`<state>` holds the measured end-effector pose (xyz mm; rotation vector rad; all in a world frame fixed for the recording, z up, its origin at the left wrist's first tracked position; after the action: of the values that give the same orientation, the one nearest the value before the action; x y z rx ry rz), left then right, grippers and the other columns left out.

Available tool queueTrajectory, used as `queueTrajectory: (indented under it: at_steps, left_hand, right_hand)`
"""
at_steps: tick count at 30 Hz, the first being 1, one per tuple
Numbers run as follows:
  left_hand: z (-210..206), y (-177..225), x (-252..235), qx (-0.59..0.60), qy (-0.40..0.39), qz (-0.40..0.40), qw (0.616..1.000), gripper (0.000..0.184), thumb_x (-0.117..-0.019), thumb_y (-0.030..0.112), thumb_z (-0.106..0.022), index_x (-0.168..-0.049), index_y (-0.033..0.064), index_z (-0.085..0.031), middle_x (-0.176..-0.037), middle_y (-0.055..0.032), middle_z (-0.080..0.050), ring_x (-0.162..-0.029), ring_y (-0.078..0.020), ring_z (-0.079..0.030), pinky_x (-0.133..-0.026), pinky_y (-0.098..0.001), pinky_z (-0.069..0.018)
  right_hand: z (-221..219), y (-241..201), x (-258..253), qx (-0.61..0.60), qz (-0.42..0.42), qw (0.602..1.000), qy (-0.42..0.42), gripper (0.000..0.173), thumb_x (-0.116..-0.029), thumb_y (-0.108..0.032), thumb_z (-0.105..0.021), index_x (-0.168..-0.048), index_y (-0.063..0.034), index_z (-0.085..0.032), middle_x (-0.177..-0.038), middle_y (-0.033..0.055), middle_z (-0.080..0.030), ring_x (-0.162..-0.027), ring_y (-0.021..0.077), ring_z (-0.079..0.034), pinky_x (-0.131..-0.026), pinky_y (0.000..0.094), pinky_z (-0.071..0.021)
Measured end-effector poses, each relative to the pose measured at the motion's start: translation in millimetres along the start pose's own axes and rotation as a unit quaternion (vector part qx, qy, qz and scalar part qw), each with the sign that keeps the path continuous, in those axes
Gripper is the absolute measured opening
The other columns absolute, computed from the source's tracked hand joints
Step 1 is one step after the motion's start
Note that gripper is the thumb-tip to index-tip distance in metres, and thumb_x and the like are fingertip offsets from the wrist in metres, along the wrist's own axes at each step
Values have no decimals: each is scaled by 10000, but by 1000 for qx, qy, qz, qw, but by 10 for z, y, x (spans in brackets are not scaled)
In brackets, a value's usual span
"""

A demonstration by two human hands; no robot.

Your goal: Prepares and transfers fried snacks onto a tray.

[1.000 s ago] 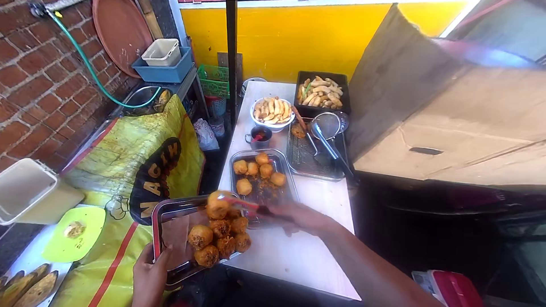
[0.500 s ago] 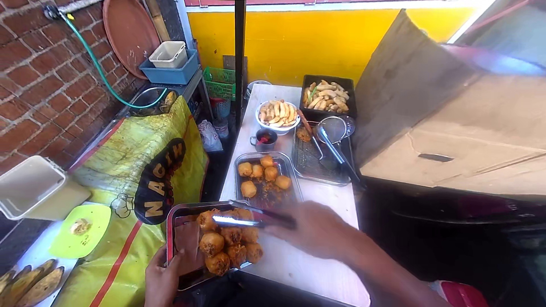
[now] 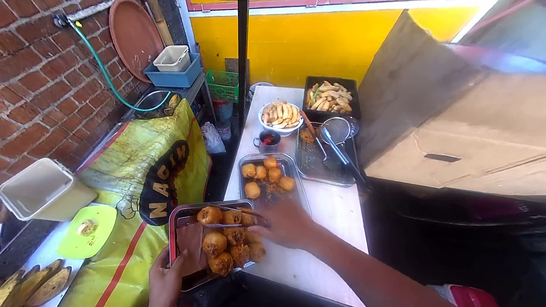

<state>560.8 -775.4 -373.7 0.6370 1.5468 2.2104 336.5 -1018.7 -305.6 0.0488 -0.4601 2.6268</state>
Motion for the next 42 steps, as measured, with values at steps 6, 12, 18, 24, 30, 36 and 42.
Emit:
queueTrajectory:
  at_steps: [6,12,18,24,30,36,42]
  left_hand:
    - [58,41,-18,30,23,39,999,191,-908,107,-703,-1077,18,-698,-941,-76,-734,-872,-162,-713,-780,-344,-609]
    - [102,-27,-85,34,27,41,998,151,-912,75,-697,-1049,12,-685,-904,-71,-722,-838,-147,-701,-759,-326,-601]
    - [178,-113,-86,53,25,45,997,202,-920,68,-690,-1103,-13,-679,-953,-96,-731,-873,-162,-712,-791,-344,-611]
    - [223,-119,-125,51,20,46,997,187,-920,63,-702,-1095,-2,-686,-956,-91,-738,-884,-159,-717,-799,-339,-615]
    - [208,-153,-183,45,-8,55,997,213,-966,156,-700,-1114,3,-693,-940,-92,-744,-857,-167,-726,-785,-342,-620]
    - [157,-331,-390,24,-14,83,996,332,-1050,338,-590,-1001,48,-744,-774,-60,-701,-674,-153,-663,-637,-329,-574]
    - [-57,-268,-655,64,-56,98,992,414,-1066,383,-544,-987,39,-760,-830,-100,-730,-750,-200,-710,-705,-374,-611]
  right_hand:
    - [-666,173,118,-115,-17,988,106,687,-982,-743,-416,-1200,-159,-705,-764,33,-680,-732,210,-668,-731,467,-564]
    - [-466,410,260,-77,5,992,100,641,-980,-739,-431,-1232,-215,-698,-925,-11,-736,-880,162,-698,-829,447,-567]
    - [-94,1151,-29,-75,-146,979,122,531,-956,-639,-605,-1223,-189,-700,-821,70,-714,-757,271,-703,-707,551,-582]
    - [-114,1221,-826,139,-204,969,-14,496,-990,-482,-635,-1226,-47,-665,-1010,208,-726,-988,424,-698,-908,636,-518]
    - [-354,1129,-1316,196,-183,959,-86,374,-1022,-346,-597,-1164,-10,-679,-1096,212,-711,-1042,425,-680,-950,641,-497]
    - [-144,1473,-1056,47,-262,964,-21,575,-993,-614,-544,-1074,-77,-732,-1018,190,-728,-1012,407,-701,-829,653,-548]
    - [102,1184,-170,-286,-167,931,151,329,-1010,-419,-651,-953,-112,-756,-713,48,-632,-609,178,-576,-582,418,-507]
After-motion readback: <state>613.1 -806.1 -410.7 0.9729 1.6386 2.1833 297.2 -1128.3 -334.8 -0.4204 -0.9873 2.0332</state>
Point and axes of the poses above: each hand's wrist, its own x-axis away from the middle knuckle, its own z-axis out of the back of the hand, y = z × x, the point moved 4 cm from there along -x, towards the middle knuckle
